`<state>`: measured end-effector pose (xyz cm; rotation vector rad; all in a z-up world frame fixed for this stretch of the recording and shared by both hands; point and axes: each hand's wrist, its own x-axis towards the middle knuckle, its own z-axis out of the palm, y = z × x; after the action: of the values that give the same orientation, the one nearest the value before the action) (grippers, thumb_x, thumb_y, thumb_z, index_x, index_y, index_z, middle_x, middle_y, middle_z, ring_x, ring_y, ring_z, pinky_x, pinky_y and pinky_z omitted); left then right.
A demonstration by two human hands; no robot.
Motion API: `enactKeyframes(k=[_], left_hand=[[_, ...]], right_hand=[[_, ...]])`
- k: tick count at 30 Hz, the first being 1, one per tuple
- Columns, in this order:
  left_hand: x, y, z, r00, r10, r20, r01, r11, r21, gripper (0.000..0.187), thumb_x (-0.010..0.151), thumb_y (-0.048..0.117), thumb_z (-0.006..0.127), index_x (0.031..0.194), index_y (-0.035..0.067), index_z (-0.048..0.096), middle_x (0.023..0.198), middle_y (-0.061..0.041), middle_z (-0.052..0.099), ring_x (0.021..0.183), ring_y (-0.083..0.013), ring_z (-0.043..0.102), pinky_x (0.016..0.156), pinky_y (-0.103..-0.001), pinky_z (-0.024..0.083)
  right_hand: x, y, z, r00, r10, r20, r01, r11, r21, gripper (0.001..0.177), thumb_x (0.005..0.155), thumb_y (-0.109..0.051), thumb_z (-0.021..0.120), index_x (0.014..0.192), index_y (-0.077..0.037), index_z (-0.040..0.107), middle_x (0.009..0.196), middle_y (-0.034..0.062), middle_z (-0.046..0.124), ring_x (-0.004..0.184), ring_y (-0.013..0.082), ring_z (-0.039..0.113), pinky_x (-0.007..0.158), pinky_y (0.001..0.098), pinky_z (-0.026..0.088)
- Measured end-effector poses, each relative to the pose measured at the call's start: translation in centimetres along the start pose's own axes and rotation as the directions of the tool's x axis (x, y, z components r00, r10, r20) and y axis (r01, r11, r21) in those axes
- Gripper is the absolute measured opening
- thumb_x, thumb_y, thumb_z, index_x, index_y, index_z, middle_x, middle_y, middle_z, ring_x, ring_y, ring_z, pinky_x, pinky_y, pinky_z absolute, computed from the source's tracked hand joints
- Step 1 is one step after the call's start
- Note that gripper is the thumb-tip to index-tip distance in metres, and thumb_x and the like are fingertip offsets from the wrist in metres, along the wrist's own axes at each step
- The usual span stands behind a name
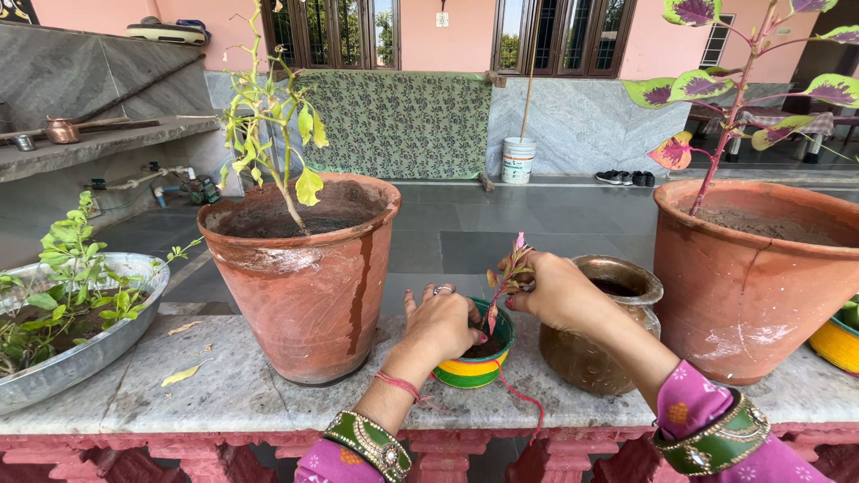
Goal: The person adjusts soil around several potted plants on a balcony ledge, then uses a copper watering can to water each plant. The person handles the pots and plants by hand and waters them one at a time.
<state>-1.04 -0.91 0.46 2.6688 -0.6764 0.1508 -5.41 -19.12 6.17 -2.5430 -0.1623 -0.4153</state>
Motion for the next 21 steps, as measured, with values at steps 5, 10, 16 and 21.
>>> enactKeyframes(k=[5,10,16,21], left_hand=[[0.2,0.4,0.3,0.996,0.007,-0.086,-0.009,1.0,-0.022,0.019,0.083,0.035,0.081,0.097,0.023,0.081,0.126,-0.004,0.064,0.137,-0.0265,0.048,0.124,-0.062,0.019],[0.9,-0.5,0.8,0.988,0.002,-0.154,-0.004,1.0,-0.011,0.013,0.083,0.027,0.08,0.094,0.022,0.081,0.118,-0.005,0.068,0.13,-0.0259,0.054,0.122,-0.058,0.024],[1.0,-1.3,0.9,0.985,0.001,-0.172,-0.001,1.0,0.002,0.012,0.083,0.027,0.079,0.093,0.022,0.081,0.119,-0.006,0.068,0.129,-0.0274,0.055,0.12,-0.058,0.027],[0.7,-1.4,0.5,0.992,-0.031,-0.123,0.034,0.999,0.017,0.013,0.084,0.028,0.079,0.094,0.021,0.081,0.122,-0.007,0.066,0.131,-0.0285,0.054,0.121,-0.057,0.026]], right_hand=[[0.0,-0.7,0.0,0.994,0.068,0.082,-0.087,0.962,0.259,0.052,0.075,-0.002,0.078,0.126,-0.003,0.066,0.107,0.0087,0.08,0.088,0.0159,0.075,0.076,0.0321,0.063],[-0.4,-0.8,0.1,0.991,0.087,0.102,-0.112,0.956,0.272,0.057,0.076,-0.001,0.075,0.131,-0.002,0.063,0.106,0.0104,0.079,0.086,0.0156,0.075,0.076,0.0316,0.063],[-1.6,-0.7,0.8,0.989,0.117,0.086,-0.134,0.968,0.214,0.061,0.077,-0.003,0.074,0.137,-0.004,0.059,0.099,0.012,0.081,0.081,0.0164,0.076,0.074,0.0312,0.061],[-2.8,-0.8,1.5,0.985,0.168,0.042,-0.171,0.979,0.106,0.06,0.079,-0.006,0.074,0.137,-0.004,0.058,0.095,0.0137,0.082,0.073,0.02,0.076,0.069,0.034,0.06]])
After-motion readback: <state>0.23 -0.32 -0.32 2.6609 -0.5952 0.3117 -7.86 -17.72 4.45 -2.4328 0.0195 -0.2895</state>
